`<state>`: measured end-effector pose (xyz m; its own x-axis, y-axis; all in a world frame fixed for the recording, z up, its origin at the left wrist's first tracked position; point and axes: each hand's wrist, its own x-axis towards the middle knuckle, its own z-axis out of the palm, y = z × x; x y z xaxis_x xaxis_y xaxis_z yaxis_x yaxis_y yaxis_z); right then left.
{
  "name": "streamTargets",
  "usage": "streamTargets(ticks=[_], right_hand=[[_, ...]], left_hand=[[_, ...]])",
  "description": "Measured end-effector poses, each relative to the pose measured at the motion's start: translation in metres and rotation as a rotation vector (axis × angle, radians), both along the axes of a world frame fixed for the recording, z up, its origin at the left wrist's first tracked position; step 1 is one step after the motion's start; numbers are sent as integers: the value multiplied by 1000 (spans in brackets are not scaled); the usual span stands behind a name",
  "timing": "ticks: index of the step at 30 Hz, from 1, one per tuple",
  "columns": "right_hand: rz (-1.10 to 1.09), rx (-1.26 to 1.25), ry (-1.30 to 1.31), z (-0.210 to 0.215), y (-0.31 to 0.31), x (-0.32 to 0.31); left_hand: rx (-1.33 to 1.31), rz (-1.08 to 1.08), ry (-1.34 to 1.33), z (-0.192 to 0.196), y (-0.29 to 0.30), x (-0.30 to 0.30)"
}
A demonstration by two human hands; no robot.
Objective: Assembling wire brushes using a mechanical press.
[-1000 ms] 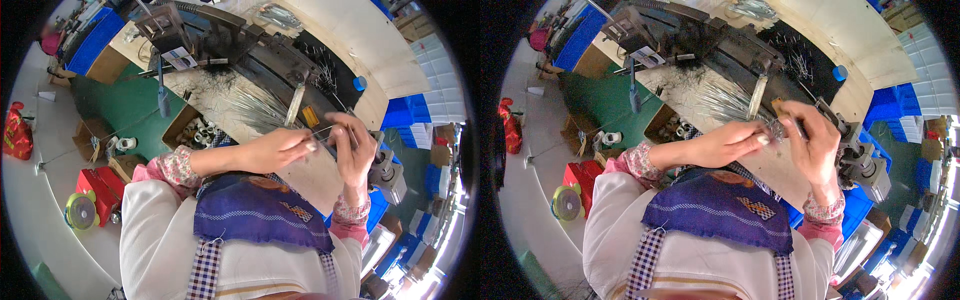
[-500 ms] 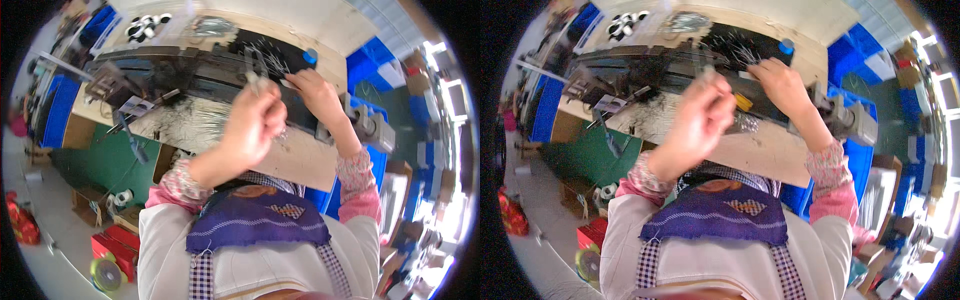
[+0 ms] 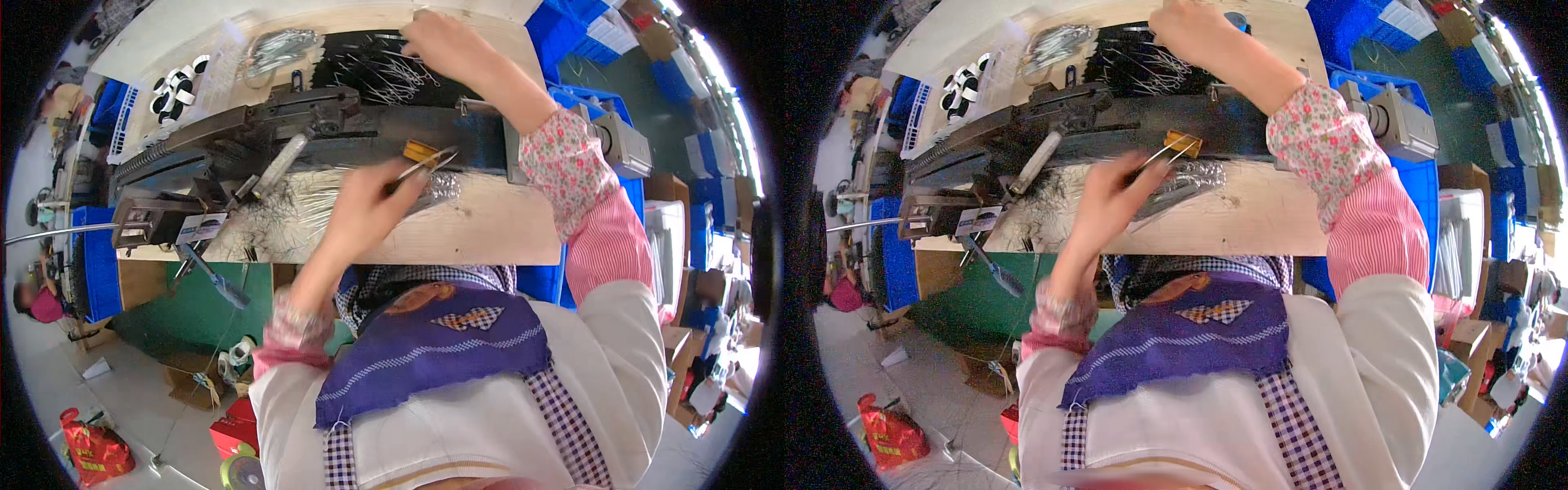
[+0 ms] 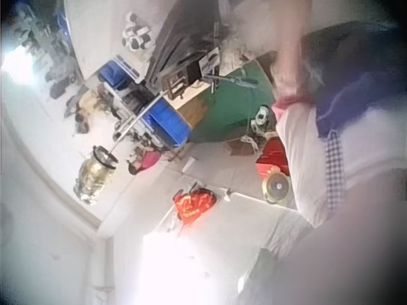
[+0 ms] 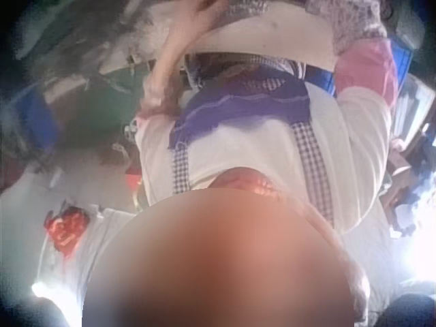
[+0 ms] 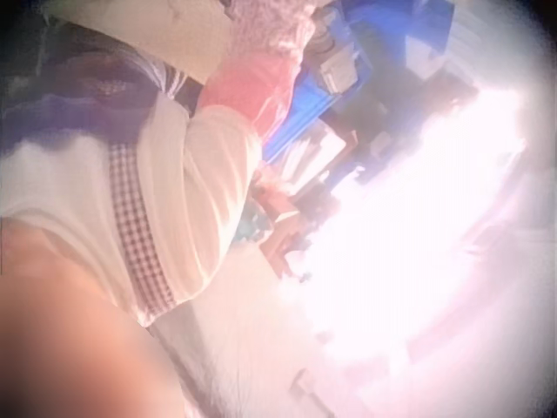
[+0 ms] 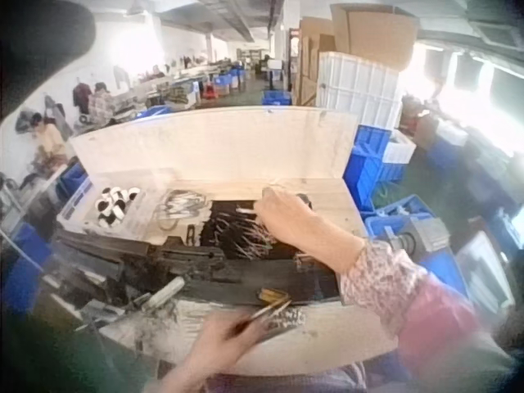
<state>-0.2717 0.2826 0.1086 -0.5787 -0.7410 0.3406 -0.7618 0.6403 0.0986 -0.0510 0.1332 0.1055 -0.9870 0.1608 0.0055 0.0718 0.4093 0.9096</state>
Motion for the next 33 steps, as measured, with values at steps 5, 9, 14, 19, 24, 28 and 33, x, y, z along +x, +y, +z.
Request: streamTargets(ticks=[5, 9, 14, 19, 24, 28, 33], right_hand=[[199, -188, -476, 41, 34, 60], [317, -207, -416, 18, 43, 72], [460, -386, -264, 7, 6, 74], [396, -639, -464, 6, -9, 73], [410, -520, -438, -9, -26, 68], [386, -496, -467, -12, -20, 63], [404, -444, -434, -12, -28, 67]], left_hand=[[-31, -28, 40, -31, 23, -81], [-387, -2, 417, -24, 10, -89], [-1126, 13, 880, 23, -31, -70], [-862, 461, 1291, 20, -58, -43], [1023, 392, -475, -60, -9, 20], [2140, -63, -461, -14, -51, -7], [908, 209, -294, -28, -11, 2]])
